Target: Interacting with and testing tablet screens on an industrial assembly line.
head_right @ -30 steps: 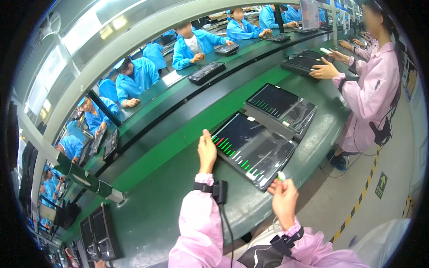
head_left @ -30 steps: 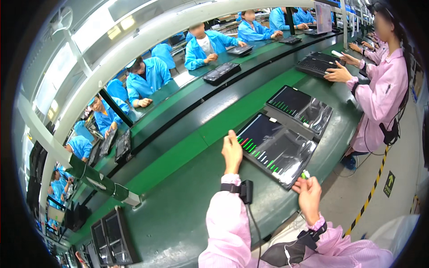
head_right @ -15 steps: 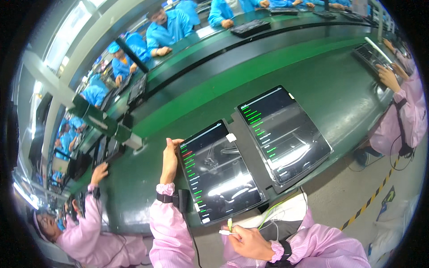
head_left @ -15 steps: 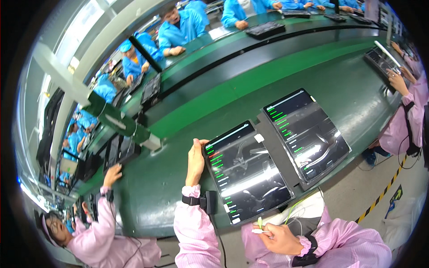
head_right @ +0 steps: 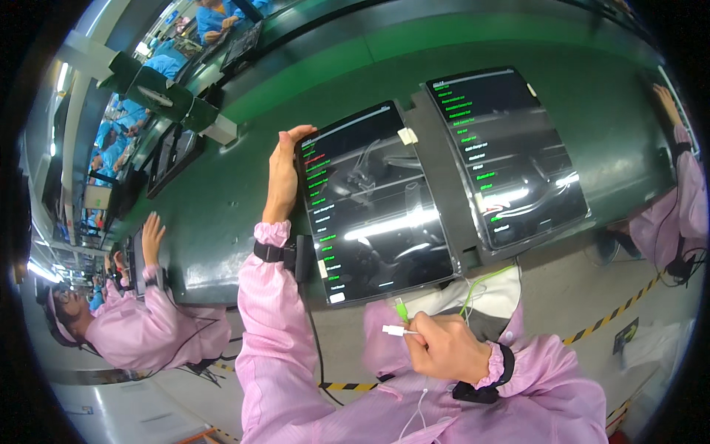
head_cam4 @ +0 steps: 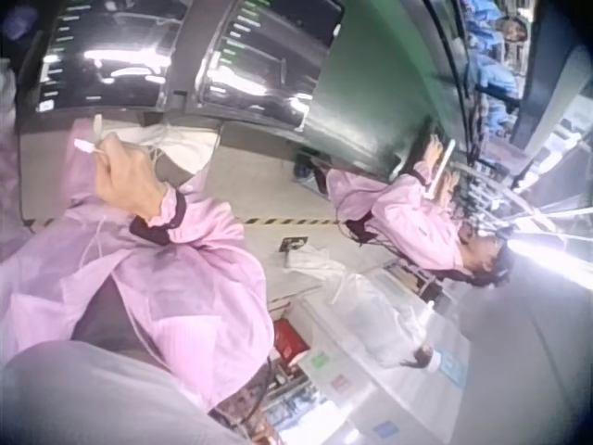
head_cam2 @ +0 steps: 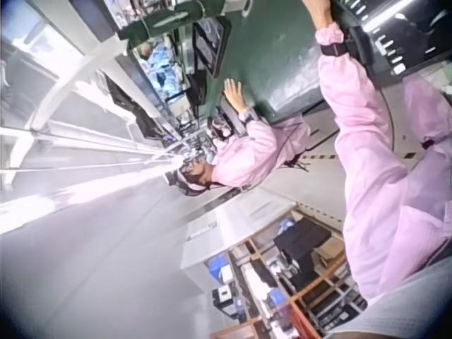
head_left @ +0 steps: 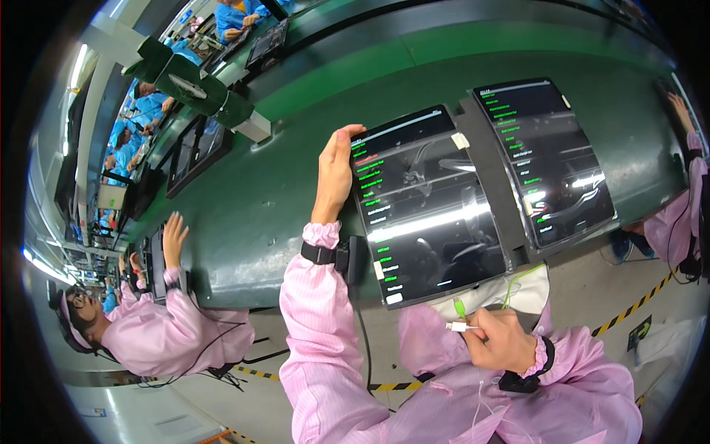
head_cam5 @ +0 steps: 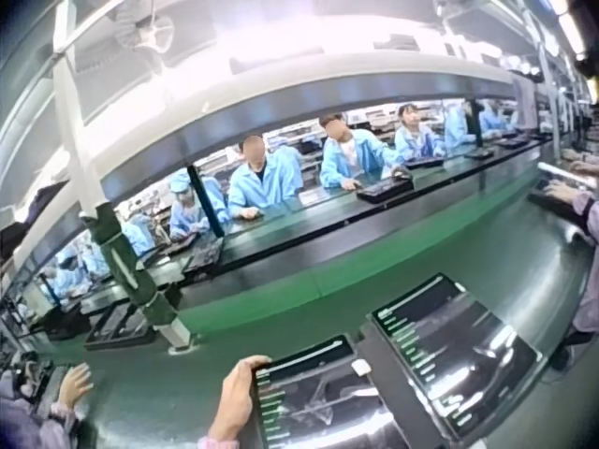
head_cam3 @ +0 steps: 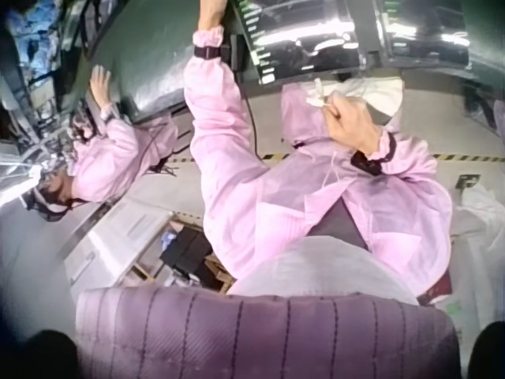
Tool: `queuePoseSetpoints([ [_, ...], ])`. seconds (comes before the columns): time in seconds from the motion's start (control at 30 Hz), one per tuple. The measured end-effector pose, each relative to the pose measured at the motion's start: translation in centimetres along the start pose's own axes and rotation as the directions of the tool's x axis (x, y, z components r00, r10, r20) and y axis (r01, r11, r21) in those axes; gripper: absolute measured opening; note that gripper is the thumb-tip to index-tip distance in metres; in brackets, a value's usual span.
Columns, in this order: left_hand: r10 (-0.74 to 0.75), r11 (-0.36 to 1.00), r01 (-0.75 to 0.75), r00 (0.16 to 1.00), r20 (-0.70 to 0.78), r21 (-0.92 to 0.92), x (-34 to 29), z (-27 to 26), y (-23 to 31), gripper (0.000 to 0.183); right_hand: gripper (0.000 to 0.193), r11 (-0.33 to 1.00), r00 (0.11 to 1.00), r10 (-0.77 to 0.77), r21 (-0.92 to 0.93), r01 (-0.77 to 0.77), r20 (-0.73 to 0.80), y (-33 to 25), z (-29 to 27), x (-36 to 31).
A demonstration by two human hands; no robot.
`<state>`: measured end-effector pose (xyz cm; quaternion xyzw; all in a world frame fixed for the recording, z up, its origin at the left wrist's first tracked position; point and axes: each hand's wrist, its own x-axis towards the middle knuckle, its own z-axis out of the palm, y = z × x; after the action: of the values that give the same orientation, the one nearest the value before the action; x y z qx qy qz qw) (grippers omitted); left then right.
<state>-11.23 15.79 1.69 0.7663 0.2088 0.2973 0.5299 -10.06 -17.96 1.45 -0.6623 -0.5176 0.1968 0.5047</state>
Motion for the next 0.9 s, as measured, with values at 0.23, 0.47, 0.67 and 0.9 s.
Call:
queuePoseSetpoints([
  [0.23,0.043,0.998,-0.045,0.998,-0.04,-0.046,-0.2,0.6,-0.4,0.05,0.017,0.998,0.998,0.057,0.021,-0.058,0.037,-0.2,0.5,0.6],
  [0.47,0.047,0.998,-0.049,0.998,-0.043,-0.032,-0.1,0.3,-0.7,0.049,0.017,0.999,0.999,0.047,0.017,-0.048,0.025,0.1,1.1,0.6],
  [0.67,0.067,0.998,-0.067,0.997,-0.039,-0.008,0.0,0.4,-0.7,0.049,0.017,1.0,0.999,0.022,0.012,-0.021,-0.034,0.1,1.3,0.9],
  [0.9,0.072,0.996,-0.072,0.997,0.005,0.055,-0.4,0.3,-0.1,0.045,0.017,0.993,0.995,0.09,0.081,-0.086,-0.048,0.7,1.9,0.7],
])
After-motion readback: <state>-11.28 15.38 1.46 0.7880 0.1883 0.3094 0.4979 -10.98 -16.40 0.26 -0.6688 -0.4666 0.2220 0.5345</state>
